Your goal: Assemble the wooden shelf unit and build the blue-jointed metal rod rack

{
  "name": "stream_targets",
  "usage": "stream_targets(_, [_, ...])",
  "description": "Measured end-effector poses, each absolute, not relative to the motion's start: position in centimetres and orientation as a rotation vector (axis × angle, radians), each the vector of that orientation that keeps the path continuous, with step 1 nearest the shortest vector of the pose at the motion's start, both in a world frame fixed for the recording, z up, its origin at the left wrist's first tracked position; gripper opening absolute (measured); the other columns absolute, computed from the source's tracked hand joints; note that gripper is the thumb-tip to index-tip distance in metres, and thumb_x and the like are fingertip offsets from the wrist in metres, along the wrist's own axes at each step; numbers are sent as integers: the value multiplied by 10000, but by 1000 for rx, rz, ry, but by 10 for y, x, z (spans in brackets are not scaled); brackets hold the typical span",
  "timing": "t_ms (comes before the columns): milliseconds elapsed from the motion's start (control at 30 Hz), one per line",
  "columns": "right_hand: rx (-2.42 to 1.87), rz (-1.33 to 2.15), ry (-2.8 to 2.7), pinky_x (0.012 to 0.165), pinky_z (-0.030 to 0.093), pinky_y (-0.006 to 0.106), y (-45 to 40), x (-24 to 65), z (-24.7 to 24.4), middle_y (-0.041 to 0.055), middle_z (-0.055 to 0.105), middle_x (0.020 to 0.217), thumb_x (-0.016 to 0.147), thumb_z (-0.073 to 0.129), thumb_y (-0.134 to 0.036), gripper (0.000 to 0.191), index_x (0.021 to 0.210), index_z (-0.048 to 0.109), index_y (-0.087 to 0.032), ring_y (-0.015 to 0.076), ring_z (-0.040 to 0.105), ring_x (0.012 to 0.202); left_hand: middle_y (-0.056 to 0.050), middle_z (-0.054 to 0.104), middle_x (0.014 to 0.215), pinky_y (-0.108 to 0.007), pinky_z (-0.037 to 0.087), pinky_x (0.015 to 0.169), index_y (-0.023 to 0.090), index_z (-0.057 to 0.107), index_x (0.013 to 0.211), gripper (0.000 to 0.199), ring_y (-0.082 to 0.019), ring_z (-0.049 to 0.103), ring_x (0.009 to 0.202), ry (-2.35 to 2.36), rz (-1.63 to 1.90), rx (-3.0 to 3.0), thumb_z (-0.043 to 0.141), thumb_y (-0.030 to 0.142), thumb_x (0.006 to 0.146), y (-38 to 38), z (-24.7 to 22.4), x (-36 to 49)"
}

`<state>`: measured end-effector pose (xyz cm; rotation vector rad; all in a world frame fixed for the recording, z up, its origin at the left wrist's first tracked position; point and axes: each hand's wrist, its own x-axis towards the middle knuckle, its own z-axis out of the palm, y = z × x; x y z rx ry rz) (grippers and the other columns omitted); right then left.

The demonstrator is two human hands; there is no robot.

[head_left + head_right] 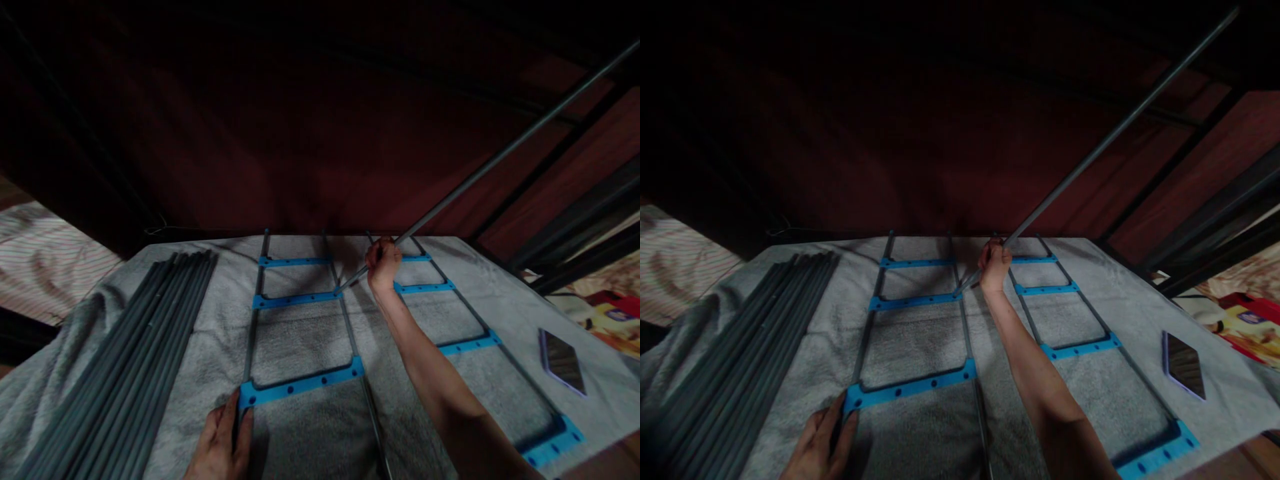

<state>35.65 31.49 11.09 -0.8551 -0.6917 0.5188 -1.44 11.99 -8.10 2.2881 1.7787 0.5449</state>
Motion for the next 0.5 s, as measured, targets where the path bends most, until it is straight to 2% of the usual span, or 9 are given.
stream_targets(133, [-872,566,-740,360,196,201,316,348,111,-104,292,412,789,556,-414,367,558,331,-238,58,230,363,-51,643,1319,-459,536,991,295,740,1062,420,-292,528,1284,1774,514,2395,418,187,814,121,-87,-16])
stream_targets(367, [-903,613,-928,383,223,209,317,325,112,-92,342,417,806,583,-441,387,552,381,-231,55,280,367,-26,620,1360,-443,544,994,310,729,1109,425,-279,525,1296,1756,444,2485,433,185,831,122,-91,-19])
stream_targets(500, [-899,660,-996,381,201,206,328,321,113,-89,338,404,817,566,-418,381,532,402,-225,55,273,363,-35,605,1382,-449,553,970,304,731,1116,386,-295,526,1294,1752,453,2536,459,241,850,120,-93,-20])
